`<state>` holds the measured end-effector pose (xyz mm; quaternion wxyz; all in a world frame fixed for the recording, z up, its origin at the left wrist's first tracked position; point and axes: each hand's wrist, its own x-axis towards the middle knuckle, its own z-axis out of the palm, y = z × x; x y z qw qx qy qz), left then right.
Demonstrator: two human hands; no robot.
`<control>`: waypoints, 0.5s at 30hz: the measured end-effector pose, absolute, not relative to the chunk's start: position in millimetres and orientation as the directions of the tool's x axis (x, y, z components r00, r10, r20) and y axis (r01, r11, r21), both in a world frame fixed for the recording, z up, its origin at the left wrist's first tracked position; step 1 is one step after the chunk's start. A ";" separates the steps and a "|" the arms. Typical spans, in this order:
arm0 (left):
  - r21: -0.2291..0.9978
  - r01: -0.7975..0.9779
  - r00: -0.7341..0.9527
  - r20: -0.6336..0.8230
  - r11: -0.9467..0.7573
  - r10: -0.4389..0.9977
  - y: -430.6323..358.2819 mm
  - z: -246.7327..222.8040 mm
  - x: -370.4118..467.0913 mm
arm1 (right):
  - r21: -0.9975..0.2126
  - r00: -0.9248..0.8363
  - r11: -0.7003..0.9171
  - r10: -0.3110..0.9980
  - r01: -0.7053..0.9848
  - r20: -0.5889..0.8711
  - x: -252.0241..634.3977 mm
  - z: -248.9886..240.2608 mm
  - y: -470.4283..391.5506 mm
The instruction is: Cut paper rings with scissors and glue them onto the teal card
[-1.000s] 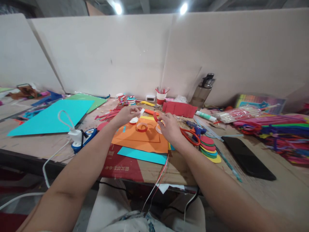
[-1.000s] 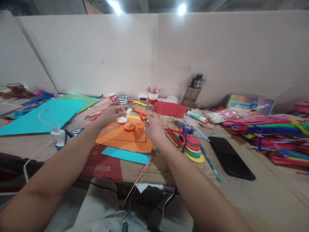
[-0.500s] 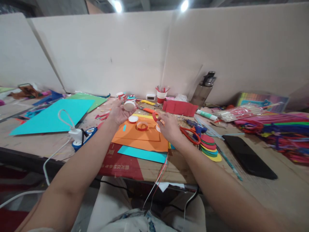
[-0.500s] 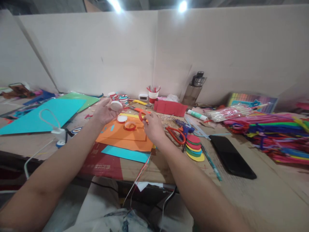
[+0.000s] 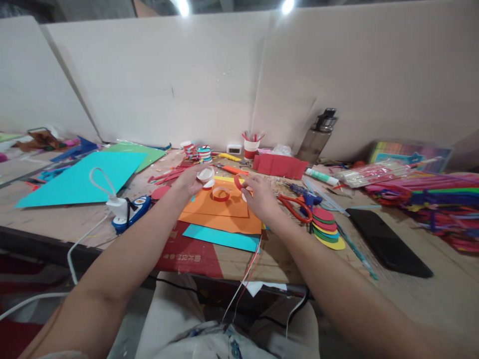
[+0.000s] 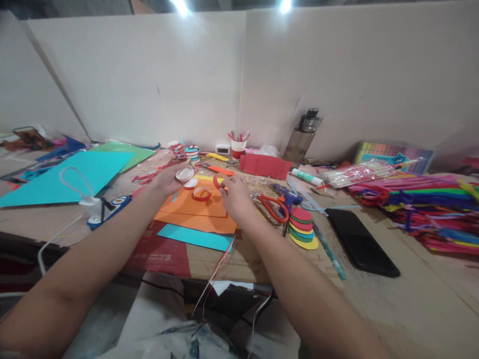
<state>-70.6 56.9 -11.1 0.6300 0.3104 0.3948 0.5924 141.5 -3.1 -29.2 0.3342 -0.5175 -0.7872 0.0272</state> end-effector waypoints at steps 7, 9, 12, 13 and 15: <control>0.985 -0.089 -0.008 0.144 -0.144 0.990 44.4 -31.4 -49.6 | -0.378 -0.254 0.456 0.843 0.805 0.475 140.4 -30.5 -2.7; 0.980 -0.009 0.013 0.198 -0.198 0.980 41.5 -31.8 -45.5 | -0.370 -0.259 0.458 0.841 0.808 0.475 140.6 -30.7 -2.1; 0.980 0.006 0.073 0.199 -0.200 0.977 38.6 -29.6 -41.9 | -0.358 -0.266 0.454 0.844 0.816 0.465 140.7 -31.0 -1.8; 0.981 0.015 0.089 0.194 -0.196 0.977 38.0 -29.1 -41.3 | -0.353 -0.265 0.450 0.846 0.820 0.463 140.7 -31.1 -1.9; 0.980 0.068 0.107 0.180 -0.188 0.978 37.7 -29.4 -40.9 | -0.353 -0.264 0.450 0.846 0.820 0.463 140.4 -31.6 -2.3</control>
